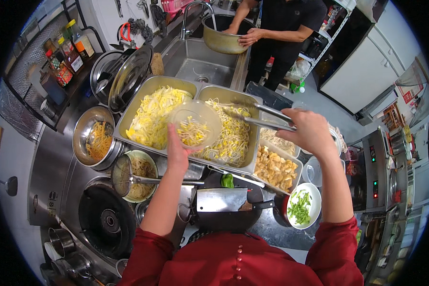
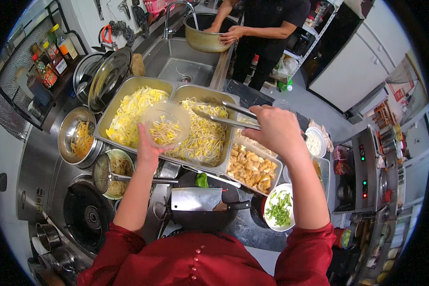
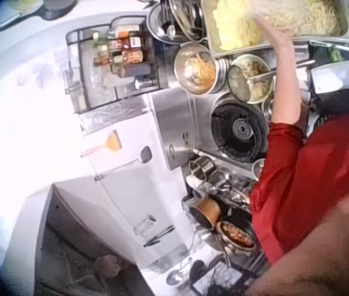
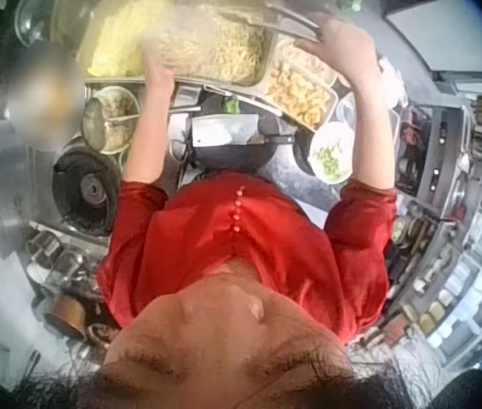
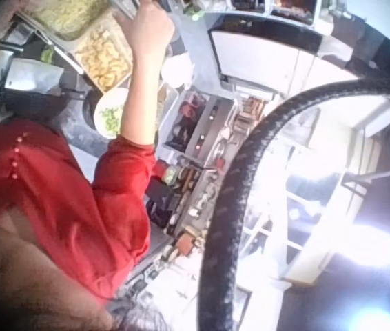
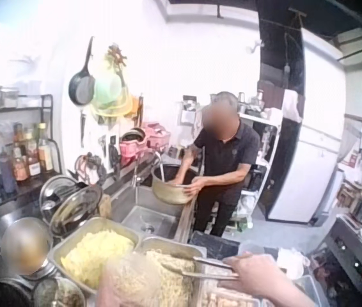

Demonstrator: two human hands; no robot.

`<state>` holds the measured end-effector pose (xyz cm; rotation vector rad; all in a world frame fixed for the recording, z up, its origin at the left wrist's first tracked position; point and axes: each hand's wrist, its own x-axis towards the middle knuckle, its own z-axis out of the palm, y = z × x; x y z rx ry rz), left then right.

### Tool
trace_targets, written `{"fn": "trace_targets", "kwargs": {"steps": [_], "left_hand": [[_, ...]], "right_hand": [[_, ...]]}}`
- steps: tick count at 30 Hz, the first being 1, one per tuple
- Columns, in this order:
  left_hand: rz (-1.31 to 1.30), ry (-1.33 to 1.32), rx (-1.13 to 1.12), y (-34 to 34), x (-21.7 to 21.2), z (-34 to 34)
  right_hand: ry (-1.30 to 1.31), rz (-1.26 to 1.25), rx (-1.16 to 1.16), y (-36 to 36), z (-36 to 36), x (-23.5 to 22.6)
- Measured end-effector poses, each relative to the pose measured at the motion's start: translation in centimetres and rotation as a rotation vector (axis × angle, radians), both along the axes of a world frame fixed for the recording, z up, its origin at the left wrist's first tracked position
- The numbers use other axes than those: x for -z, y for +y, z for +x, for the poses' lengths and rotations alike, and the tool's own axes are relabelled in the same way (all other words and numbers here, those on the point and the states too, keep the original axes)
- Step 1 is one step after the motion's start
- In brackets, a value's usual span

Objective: The person assembles a noodle bowl by adding bean sprouts, cabbage, tofu, and noodles into a plastic container using tongs. They then add cooked meat from a pan, pour broth from a pot, and add seasonings before placing the container on a counter.

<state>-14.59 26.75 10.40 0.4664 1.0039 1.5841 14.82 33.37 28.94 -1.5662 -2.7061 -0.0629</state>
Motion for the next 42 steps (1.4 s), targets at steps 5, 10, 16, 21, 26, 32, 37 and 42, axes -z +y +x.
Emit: {"fn": "trace_targets", "kwargs": {"steps": [5, 10, 16, 21, 26, 32, 37, 42], "left_hand": [[0.016, -0.006, -0.125, -1.3, 0.0, -1.5], [0.063, -0.002, -0.150, -2.2, 1.1, -3.2], [0.159, -0.063, -0.159, -1.4, 2.5, -2.8], [0.162, -0.087, -0.046, -0.2, 2.7, -1.0], [0.133, -0.131, 0.054, 0.6, 1.9, 2.1], [0.118, -0.175, 0.043, 1.0, 0.9, 4.0], [0.124, -0.216, 0.181, -0.1, 0.5, 1.3], [0.012, -0.136, 0.093, -0.5, 1.2, 0.9]], "right_hand": [[-0.482, -0.159, -0.081, 0.8, -3.6, 8.8], [-0.209, -0.109, -0.044, 0.3, 0.9, 8.1], [0.220, -0.070, 0.030, -3.0, 5.1, 1.5], [0.544, -0.065, 0.090, -5.2, 6.4, -2.0], [0.698, -0.109, 0.025, -5.3, 5.7, -2.2], [0.355, -0.060, -0.054, -4.1, 1.4, 2.3], [0.469, -0.121, -0.038, -3.5, 3.2, 1.2], [0.552, -0.105, -0.025, -4.0, 2.7, 0.6]]}}
